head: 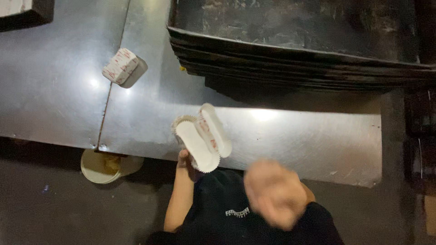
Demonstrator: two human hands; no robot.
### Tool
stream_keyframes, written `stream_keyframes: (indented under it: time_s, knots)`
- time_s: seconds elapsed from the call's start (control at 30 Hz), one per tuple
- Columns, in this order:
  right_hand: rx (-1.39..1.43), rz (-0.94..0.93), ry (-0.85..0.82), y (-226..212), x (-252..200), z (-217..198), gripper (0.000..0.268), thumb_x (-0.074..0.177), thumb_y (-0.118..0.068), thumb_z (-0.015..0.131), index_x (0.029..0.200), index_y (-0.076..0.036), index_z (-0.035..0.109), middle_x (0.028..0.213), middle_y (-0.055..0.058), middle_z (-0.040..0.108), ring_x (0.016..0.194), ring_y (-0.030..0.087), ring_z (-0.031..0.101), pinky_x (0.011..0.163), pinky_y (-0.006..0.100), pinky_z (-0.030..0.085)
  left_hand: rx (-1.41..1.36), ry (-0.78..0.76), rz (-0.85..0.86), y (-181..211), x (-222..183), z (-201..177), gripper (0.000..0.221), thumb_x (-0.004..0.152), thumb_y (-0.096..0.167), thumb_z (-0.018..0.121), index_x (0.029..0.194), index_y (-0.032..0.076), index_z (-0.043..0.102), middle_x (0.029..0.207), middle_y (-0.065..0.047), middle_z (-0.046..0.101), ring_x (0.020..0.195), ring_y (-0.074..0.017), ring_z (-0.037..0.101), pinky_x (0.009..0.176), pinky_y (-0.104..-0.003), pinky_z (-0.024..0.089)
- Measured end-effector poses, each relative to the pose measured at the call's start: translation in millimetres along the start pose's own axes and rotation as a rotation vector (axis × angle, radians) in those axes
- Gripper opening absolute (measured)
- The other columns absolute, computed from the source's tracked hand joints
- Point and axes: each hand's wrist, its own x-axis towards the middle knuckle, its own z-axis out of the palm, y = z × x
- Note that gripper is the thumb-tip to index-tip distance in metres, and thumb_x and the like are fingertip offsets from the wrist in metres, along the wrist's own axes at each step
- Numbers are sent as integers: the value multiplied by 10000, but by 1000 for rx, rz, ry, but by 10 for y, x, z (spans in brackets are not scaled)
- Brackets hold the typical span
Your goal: The person unbundles stacks of white paper baking containers and arranges them in rows on a metal table and inside large dark baking trays.
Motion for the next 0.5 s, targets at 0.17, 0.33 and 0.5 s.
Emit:
stream_keyframes:
  time_s: [0.17, 0.33, 0.5]
  knots:
    - [-939, 578, -73, 682, 285, -27, 322, 910, -161, 751, 1177, 16, 711, 1106, 125, 722, 993, 241, 623, 865, 385, 516, -5, -112, 9, 244, 405, -114, 1059, 680, 402, 943, 1507, -14, 430, 1396, -167, 595, 1296, -287, 605, 1104, -419, 520]
    - [-788, 662, -134, 1211, 567, 9, 276, 845, -110, 781, 1114, -60, 753, 958, 69, 762, 890, 231, 584, 803, 359, 501, -7, -173, 17, 462, 562, -373, 1062, 687, 410, 945, 1508, -27, 434, 1395, -166, 595, 1297, -285, 601, 1113, -414, 519]
    - [-666, 738, -192, 1613, 944, 28, 279, 920, -96, 713, 1197, -66, 726, 927, 56, 713, 898, 215, 603, 811, 341, 505, 33, -191, 32, 684, 748, -615, 1047, 701, 414, 942, 1505, -48, 455, 1383, -154, 604, 1284, -271, 605, 1097, -398, 516]
